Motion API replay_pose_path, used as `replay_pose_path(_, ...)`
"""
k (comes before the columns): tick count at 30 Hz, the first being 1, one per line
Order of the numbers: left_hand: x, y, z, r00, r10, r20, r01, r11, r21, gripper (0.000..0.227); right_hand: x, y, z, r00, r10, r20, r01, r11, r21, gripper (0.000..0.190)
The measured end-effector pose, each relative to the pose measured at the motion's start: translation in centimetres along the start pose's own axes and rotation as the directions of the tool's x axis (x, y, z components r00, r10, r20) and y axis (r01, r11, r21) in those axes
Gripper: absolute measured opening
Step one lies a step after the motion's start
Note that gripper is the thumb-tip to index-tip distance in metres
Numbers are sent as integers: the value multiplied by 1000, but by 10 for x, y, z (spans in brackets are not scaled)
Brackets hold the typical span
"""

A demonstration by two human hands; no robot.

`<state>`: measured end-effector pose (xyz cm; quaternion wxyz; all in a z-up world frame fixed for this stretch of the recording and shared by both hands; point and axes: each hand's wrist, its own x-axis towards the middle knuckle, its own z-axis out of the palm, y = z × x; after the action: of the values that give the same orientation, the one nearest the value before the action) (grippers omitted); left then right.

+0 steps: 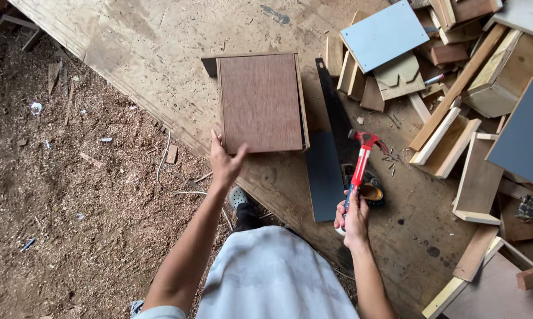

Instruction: The person assembles a small wooden box by nailing a side panel to a base, then attaching a top panel. They use a hammer to drive nails and a hand saw to trim excess wood from the top panel. The box is flipped and adjusted during assembly.

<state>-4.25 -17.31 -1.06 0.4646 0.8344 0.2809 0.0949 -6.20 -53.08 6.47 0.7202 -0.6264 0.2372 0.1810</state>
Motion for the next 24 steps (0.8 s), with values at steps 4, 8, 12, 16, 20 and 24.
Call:
replay_pose_path(4,-2,-18,7,997,-73,12,73,944,-320,68,-15,3,1,994,-60,94,66,996,-65,38)
replay_pose_path(8,-1,-13,9,990,-141,-10,131,940,-316,59,-25,2,4,966,167,196,-123,968,-220,35)
replay_pose_path(12,0,-2,8,977,-210,44,210,897,-389,55,-22,6,3,987,100,125,-87,991,-99,33)
replay_pose_path(16,-2,-3,6,992,-124,6,117,919,-377,52,-20,16,6,969,114,218,-76,981,-179,32)
replay_pose_path(20,1,-6,6,993,-117,-10,105,925,-364,51,-21,20,4,962,183,202,-153,976,-154,32)
replay_pose_path(24,3,-5,3,989,-150,5,142,927,-348,51,-16,18,14,986,91,139,-90,996,-16,33)
